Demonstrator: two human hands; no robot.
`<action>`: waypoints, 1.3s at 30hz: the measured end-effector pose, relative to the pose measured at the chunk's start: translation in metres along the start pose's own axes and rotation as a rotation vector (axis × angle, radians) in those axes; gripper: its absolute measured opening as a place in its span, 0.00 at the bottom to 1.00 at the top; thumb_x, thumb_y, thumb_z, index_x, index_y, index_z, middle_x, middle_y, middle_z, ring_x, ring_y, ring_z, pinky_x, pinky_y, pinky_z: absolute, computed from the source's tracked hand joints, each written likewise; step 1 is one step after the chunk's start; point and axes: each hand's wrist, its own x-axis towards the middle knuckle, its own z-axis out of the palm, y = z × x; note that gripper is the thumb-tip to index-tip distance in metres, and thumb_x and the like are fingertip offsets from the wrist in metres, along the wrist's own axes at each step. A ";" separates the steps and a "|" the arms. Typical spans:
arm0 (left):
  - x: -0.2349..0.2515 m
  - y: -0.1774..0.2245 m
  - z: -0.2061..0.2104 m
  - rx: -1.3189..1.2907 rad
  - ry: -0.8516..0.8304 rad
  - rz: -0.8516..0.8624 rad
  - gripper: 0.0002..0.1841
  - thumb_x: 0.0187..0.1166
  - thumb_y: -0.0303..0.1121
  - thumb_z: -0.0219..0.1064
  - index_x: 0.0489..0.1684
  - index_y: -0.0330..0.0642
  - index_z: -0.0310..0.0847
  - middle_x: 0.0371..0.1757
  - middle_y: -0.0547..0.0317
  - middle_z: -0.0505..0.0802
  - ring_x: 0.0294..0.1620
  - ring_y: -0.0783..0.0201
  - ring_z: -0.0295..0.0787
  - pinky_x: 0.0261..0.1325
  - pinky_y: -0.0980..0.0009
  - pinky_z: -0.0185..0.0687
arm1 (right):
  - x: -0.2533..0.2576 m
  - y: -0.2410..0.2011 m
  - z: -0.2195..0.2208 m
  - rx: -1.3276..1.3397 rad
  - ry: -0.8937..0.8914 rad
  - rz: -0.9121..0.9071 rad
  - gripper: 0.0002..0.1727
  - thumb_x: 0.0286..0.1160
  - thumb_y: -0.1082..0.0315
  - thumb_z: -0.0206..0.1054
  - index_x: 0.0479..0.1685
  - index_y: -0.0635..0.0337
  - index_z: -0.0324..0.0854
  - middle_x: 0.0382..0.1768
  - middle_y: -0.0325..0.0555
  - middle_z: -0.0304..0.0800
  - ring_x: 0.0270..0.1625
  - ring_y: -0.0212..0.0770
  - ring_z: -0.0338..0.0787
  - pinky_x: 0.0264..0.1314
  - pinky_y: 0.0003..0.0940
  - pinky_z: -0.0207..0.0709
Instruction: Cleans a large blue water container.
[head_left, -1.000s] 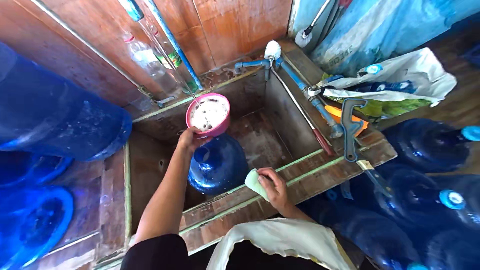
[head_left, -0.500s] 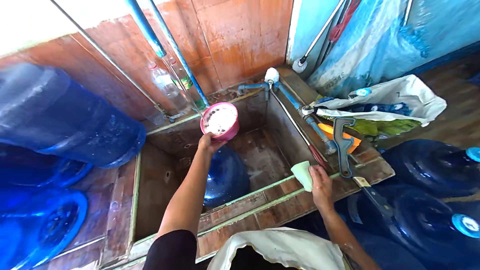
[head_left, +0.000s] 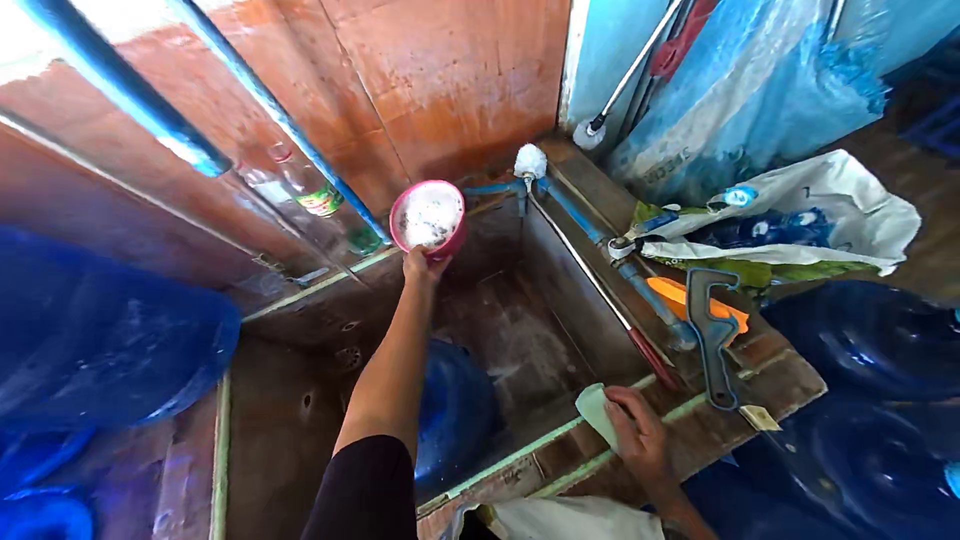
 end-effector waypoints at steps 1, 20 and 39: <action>0.007 0.001 0.007 0.011 0.003 0.007 0.27 0.86 0.29 0.50 0.85 0.42 0.55 0.74 0.34 0.77 0.63 0.41 0.85 0.54 0.45 0.87 | 0.000 -0.001 0.000 -0.011 0.002 0.004 0.20 0.82 0.61 0.59 0.44 0.74 0.87 0.50 0.57 0.92 0.59 0.30 0.89 0.67 0.18 0.77; -0.049 0.011 0.028 0.357 -0.222 0.026 0.29 0.93 0.49 0.47 0.85 0.38 0.59 0.68 0.38 0.83 0.54 0.51 0.88 0.55 0.57 0.85 | 0.059 -0.040 0.005 0.204 0.029 0.670 0.20 0.91 0.65 0.49 0.56 0.74 0.80 0.41 0.44 0.87 0.42 0.26 0.87 0.52 0.29 0.84; -0.153 0.026 -0.180 1.238 -0.038 -0.037 0.20 0.89 0.43 0.57 0.59 0.35 0.86 0.56 0.36 0.90 0.63 0.40 0.86 0.67 0.37 0.74 | 0.404 -0.104 0.310 -0.724 -0.911 -0.235 0.36 0.69 0.52 0.80 0.77 0.59 0.79 0.79 0.76 0.71 0.83 0.79 0.66 0.77 0.81 0.59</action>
